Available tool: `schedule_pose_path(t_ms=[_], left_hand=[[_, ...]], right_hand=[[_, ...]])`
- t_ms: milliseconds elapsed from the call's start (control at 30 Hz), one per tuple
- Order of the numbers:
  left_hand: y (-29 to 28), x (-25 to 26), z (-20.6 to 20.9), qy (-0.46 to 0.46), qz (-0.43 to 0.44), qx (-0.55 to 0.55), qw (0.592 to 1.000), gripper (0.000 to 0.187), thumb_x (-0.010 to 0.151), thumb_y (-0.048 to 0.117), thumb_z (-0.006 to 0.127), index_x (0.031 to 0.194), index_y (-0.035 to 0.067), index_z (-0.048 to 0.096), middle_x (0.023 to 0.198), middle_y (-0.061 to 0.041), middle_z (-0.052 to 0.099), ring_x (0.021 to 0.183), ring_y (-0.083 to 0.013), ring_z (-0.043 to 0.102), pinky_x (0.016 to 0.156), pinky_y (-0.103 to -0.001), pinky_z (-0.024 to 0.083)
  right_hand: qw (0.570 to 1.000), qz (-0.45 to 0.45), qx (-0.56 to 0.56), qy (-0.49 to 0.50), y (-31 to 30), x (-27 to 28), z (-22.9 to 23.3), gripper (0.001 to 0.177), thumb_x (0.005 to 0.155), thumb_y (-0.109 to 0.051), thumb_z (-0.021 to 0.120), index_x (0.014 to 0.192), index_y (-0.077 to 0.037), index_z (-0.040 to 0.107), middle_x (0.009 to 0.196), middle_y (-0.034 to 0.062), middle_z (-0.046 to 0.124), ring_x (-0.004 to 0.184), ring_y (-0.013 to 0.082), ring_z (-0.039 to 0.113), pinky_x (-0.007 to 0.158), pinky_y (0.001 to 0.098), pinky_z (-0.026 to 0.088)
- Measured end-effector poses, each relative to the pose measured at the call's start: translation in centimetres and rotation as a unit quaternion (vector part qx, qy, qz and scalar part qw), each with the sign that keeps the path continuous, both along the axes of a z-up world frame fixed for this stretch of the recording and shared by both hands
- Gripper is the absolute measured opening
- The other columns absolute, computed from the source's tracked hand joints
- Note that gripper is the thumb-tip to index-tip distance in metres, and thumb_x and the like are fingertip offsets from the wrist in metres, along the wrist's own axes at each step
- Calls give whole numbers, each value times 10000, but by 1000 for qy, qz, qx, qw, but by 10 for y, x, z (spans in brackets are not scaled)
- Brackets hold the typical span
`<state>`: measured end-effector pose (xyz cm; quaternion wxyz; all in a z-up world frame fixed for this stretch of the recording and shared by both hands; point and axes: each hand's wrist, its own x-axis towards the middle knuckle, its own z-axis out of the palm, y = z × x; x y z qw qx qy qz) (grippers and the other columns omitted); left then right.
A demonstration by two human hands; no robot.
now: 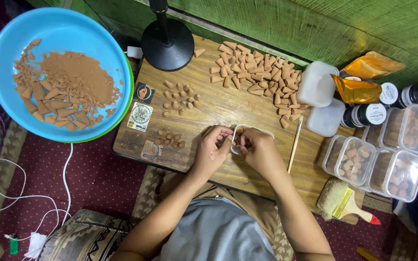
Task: The person sorts incense cones by hand, picking them up from a table and placing them into a small transparent plastic container.
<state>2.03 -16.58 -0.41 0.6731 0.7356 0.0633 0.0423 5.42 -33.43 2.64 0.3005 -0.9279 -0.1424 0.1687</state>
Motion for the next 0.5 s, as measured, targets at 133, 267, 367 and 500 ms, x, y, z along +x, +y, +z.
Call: schedule_pose_path(t_ms=[133, 267, 367, 500], left_hand=[[1, 1, 1, -15, 15, 22, 1000, 93, 857, -9, 678, 932, 35, 712, 768, -141, 701, 650, -261, 703, 541, -331, 560], [3, 1, 0, -25, 28, 39, 999, 93, 852, 5, 680, 926, 50, 711, 763, -133, 694, 649, -254, 688, 544, -319, 559], [4, 0, 2, -31, 33, 43, 998, 96, 850, 4, 679, 925, 55, 710, 760, -130, 689, 646, -247, 679, 544, -316, 559], [7, -2, 8, -46, 41, 43, 997, 119, 855, -8, 665, 949, 53, 706, 774, -130, 684, 635, -240, 672, 561, -320, 558]], right_hand=[[1000, -27, 4, -10, -5, 1, 5, 182, 711, -74, 813, 803, -101, 658, 714, 160, 673, 786, 410, 718, 733, 469, 573], [998, -51, 10, -27, -8, 3, 15, 181, 724, -79, 815, 807, -105, 656, 724, 140, 680, 798, 388, 722, 746, 444, 573], [998, -57, 17, -34, -7, 4, 19, 181, 734, -84, 817, 816, -104, 657, 734, 141, 683, 805, 390, 720, 747, 450, 571], [996, -56, 38, -51, -1, 2, 30, 176, 758, -84, 815, 837, -81, 658, 741, 176, 673, 789, 414, 714, 717, 468, 570]])
